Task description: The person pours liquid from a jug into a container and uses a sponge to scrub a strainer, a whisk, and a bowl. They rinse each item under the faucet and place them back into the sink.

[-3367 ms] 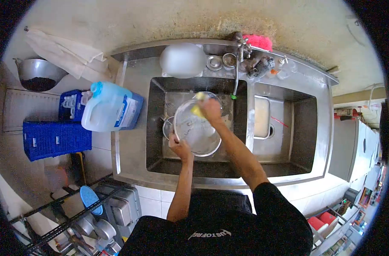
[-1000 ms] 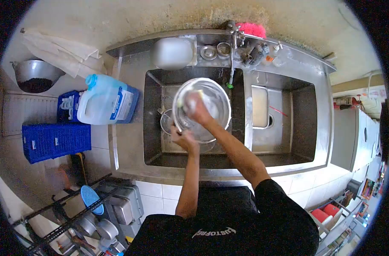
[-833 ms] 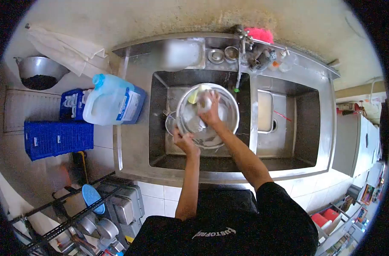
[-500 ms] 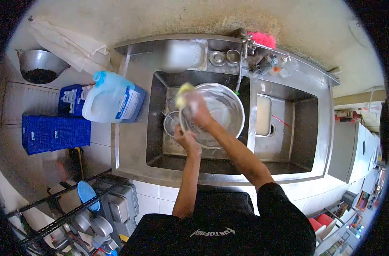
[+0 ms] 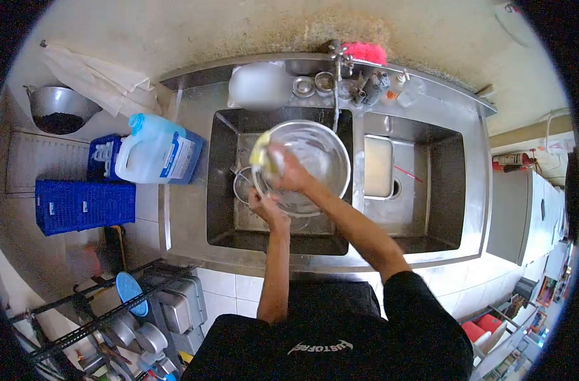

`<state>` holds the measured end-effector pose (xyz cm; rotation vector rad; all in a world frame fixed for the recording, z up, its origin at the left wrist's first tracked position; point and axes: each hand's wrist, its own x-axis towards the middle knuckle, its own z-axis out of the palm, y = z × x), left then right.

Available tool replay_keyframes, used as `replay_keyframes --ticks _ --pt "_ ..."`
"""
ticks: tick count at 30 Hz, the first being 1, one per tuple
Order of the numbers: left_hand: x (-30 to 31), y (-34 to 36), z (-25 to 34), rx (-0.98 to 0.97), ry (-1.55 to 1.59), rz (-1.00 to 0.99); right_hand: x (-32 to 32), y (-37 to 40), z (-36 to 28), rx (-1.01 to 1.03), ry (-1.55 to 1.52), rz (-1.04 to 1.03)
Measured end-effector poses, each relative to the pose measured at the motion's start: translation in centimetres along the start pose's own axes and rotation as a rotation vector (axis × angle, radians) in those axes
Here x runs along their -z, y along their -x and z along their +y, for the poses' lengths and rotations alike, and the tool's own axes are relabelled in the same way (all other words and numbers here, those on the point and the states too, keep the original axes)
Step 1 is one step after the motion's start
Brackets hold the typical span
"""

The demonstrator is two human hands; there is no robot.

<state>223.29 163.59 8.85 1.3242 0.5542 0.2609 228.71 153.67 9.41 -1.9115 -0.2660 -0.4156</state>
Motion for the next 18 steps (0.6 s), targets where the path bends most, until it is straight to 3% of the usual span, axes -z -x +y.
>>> replay_keyframes --ticks 1,2,4,5,7,8,9,10,11,13,15,16,17,18 --pt "0.1 -0.5 -0.2 -0.072 0.079 -0.012 0.3 1.1 -0.7 0.003 -0.002 0.002" --pt "0.0 0.2 1.6 0.031 0.186 -0.07 1.0 2.1 -1.0 -0.01 0.067 -0.251" --pt "0.7 0.0 -0.1 -0.01 0.188 -0.09 2.6 2.4 -0.2 0.056 0.295 -0.658" --pt "1.1 0.2 -0.9 -0.044 0.184 -0.103 3.5 1.8 0.8 0.056 0.292 -0.661" --pt "0.5 1.1 -0.5 -0.059 0.078 -0.113 4.6 0.9 2.6 -0.189 0.518 -0.332" --pt "-0.8 1.8 0.5 -0.044 0.095 -0.075 3.7 1.2 2.7 -0.012 0.592 -0.014" --pt "-1.7 2.4 1.5 -0.025 0.108 -0.04 3.4 1.5 2.6 -0.016 0.589 -0.018" --pt "-2.0 2.1 2.3 -0.139 -0.016 -0.05 3.4 1.5 2.8 0.161 0.72 -0.183" --pt "-1.9 2.0 2.7 -0.133 -0.021 -0.047 4.1 1.5 3.3 0.231 0.703 -0.262" --pt "-1.1 2.1 3.2 -0.301 -0.084 -0.138 5.5 1.4 4.4 0.367 0.652 -0.426" --pt "-1.2 1.9 3.9 -0.299 -0.057 -0.172 9.2 1.1 2.8 0.269 1.126 -0.37" --pt "-2.3 1.9 4.7 -0.438 -0.087 -0.145 9.0 2.3 2.3 0.272 1.123 -0.375" --pt "-3.3 1.8 5.3 -0.579 -0.107 -0.115 8.5 4.5 1.6 0.1 1.086 -0.383" --pt "-3.5 1.6 4.6 -0.514 -0.095 -0.115 8.1 6.6 1.1 -0.068 1.05 -0.391"
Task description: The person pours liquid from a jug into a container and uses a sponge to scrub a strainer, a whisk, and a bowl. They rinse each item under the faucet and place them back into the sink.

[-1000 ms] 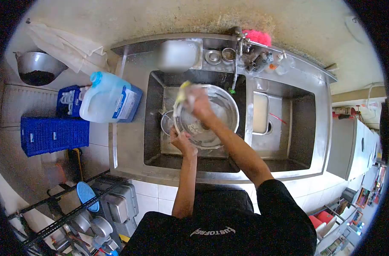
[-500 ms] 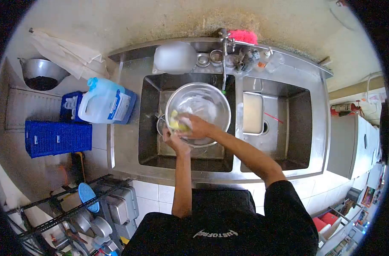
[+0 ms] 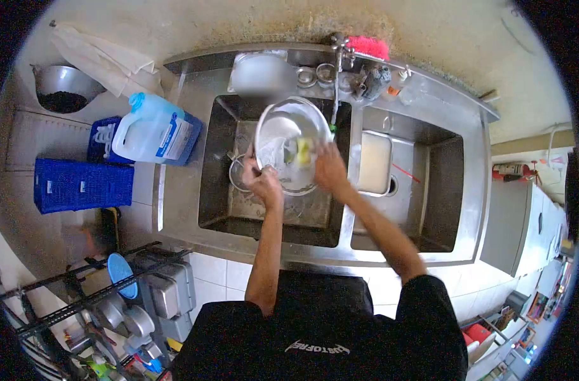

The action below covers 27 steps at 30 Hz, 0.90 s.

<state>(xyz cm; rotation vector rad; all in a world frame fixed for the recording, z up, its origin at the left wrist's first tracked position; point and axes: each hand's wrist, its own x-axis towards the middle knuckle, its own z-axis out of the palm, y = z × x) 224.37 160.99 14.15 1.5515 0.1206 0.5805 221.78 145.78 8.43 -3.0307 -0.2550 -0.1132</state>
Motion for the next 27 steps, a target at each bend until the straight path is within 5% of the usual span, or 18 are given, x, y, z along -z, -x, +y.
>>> replay_keyframes --ticks 4,5,7,9,11,15,17,19,20,21,23,27 --pt "0.2 1.0 -2.4 -0.027 -0.067 0.0 -1.9 3.1 -5.7 0.087 -0.853 0.073" --pt "0.4 1.2 -3.3 -0.047 -0.042 0.012 -2.2 3.2 -5.6 0.101 -0.87 0.08" --pt "2.4 1.5 -4.0 0.218 -0.073 0.132 -4.5 2.7 -2.8 -0.045 -0.531 -0.039" --pt "2.2 1.5 -1.9 0.134 0.027 0.1 -5.5 1.4 -0.9 -0.236 -0.208 -0.056" --pt "2.9 2.7 -3.4 0.35 -0.224 0.03 -5.2 -0.4 -0.5 -0.317 0.007 0.035" --pt "2.6 2.8 -3.5 0.134 -0.219 -0.028 -4.9 -5.2 -3.0 -0.432 -0.43 -0.065" --pt "2.8 2.0 -4.1 0.208 -0.129 -0.021 -5.0 -6.8 -6.0 -0.339 -0.708 0.459" --pt "3.7 1.3 -4.5 0.273 -0.09 -0.019 -7.2 -6.5 -7.6 -0.057 -0.88 0.376" --pt "4.8 0.9 -5.9 0.485 0.101 0.046 -4.1 -5.6 -8.6 0.042 -0.984 0.143" --pt "5.3 0.0 -5.4 0.693 0.296 0.114 -4.7 -4.7 -8.5 0.047 -0.983 0.14" --pt "6.6 -0.7 -5.5 0.547 0.157 0.135 -5.8 -3.0 -7.7 0.14 -0.461 -0.508" --pt "6.9 -0.7 -7.8 0.261 0.15 0.083 -5.3 -2.2 -6.9 -0.132 -0.175 -0.529"
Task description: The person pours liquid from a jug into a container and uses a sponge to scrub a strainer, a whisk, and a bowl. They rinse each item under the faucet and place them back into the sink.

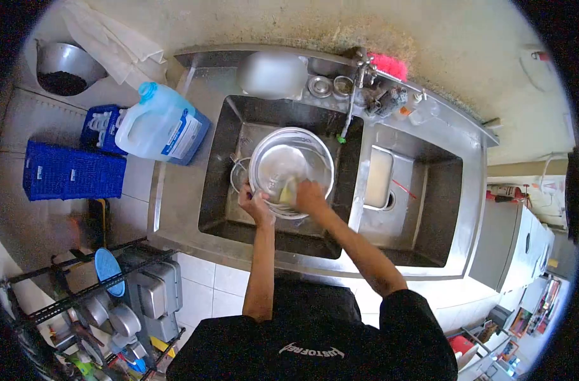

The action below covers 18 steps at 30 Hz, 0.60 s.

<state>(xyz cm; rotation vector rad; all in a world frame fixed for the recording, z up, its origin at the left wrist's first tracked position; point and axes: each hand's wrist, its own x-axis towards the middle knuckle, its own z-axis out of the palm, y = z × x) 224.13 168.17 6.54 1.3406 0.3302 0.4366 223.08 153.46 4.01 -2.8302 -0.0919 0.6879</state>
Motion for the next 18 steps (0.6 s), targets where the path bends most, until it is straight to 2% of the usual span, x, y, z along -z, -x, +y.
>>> replay_keyframes --ticks 2,4,5,6,7,8,9,10,12,14,15,16,17,18 --pt "-0.8 0.0 1.6 0.115 -0.036 -0.034 0.7 2.1 -0.4 0.07 0.233 0.142" --pt "-1.8 1.0 2.1 0.05 -0.12 0.029 -1.4 0.4 3.2 0.086 0.435 0.433" --pt "-2.0 0.9 1.9 0.013 -0.159 0.06 1.0 0.3 2.6 0.004 0.199 0.12" --pt "-2.2 0.8 1.7 -0.023 -0.199 0.092 0.4 0.8 2.0 0.012 0.203 0.123" --pt "-2.1 0.6 0.8 0.011 -0.224 0.081 -0.7 2.2 1.1 0.166 -0.207 0.209" --pt "-2.1 0.6 0.3 0.049 -0.248 0.064 -0.5 3.4 0.6 0.231 -0.412 0.259" --pt "-2.6 0.3 0.9 0.301 -0.052 0.158 -0.2 4.6 0.1 0.309 -0.612 0.299" --pt "-2.6 0.0 0.7 0.298 -0.042 0.154 2.4 6.3 -0.5 0.304 -0.453 0.276" --pt "-0.5 0.0 -0.6 0.334 0.171 0.155 3.6 7.4 -0.1 0.285 -0.319 0.249" --pt "1.3 -0.1 -3.2 0.345 0.206 0.062 4.5 5.5 3.1 0.425 0.369 -0.104" --pt "2.5 -0.5 -5.7 0.503 0.221 0.087 5.4 5.1 3.7 0.417 0.352 -0.098" --pt "3.1 -0.8 -6.8 0.657 0.237 0.119 7.0 4.8 4.2 0.455 0.07 -0.188" --pt "3.3 -0.5 -6.4 0.655 0.227 0.115 8.1 4.4 4.6 0.491 -0.215 -0.279" --pt "3.3 0.0 -5.6 0.802 0.105 -0.057 8.7 3.7 5.2 0.488 -0.226 -0.279"
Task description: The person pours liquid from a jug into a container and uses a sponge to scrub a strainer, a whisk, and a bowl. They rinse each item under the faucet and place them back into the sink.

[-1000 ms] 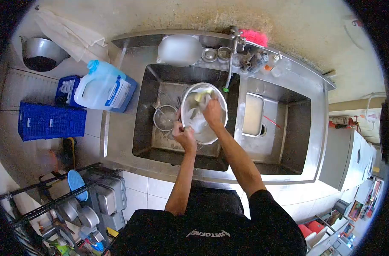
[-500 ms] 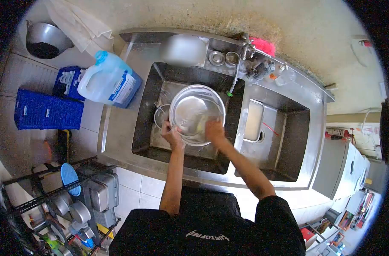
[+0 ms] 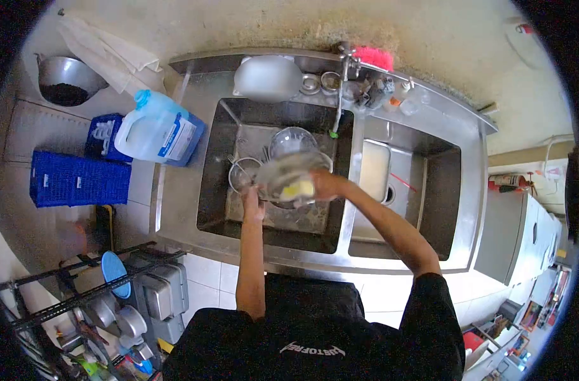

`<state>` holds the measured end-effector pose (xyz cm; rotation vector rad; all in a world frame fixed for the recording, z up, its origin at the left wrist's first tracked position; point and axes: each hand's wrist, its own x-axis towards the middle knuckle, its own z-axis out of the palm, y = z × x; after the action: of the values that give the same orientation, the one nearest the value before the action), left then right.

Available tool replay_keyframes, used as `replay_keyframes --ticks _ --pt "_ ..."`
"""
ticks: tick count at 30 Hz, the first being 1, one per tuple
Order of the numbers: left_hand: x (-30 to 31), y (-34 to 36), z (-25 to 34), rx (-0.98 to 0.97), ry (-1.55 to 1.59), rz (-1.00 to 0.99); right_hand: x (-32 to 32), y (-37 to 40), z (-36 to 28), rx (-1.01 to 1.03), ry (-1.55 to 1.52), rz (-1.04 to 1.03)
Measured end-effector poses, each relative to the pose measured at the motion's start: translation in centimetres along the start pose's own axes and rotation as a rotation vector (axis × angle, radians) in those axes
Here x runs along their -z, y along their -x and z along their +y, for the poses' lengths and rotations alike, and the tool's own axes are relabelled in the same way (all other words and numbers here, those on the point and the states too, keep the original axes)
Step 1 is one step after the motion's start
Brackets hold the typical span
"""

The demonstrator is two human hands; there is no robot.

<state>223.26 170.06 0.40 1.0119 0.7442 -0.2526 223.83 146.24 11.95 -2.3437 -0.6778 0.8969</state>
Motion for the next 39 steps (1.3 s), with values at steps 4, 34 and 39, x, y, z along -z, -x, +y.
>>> replay_keyframes --ticks 4,34,39 --pt "-3.7 3.2 -2.7 -0.081 -0.149 -0.123 2.0 -1.0 4.4 0.152 -0.56 0.241" --pt "-7.6 7.2 3.0 -0.528 -0.805 -0.504 -3.9 0.4 0.3 0.215 0.127 0.964" --pt "-6.6 5.5 2.5 -0.558 -0.866 -0.434 -2.7 1.7 -0.2 0.098 -0.397 0.838"
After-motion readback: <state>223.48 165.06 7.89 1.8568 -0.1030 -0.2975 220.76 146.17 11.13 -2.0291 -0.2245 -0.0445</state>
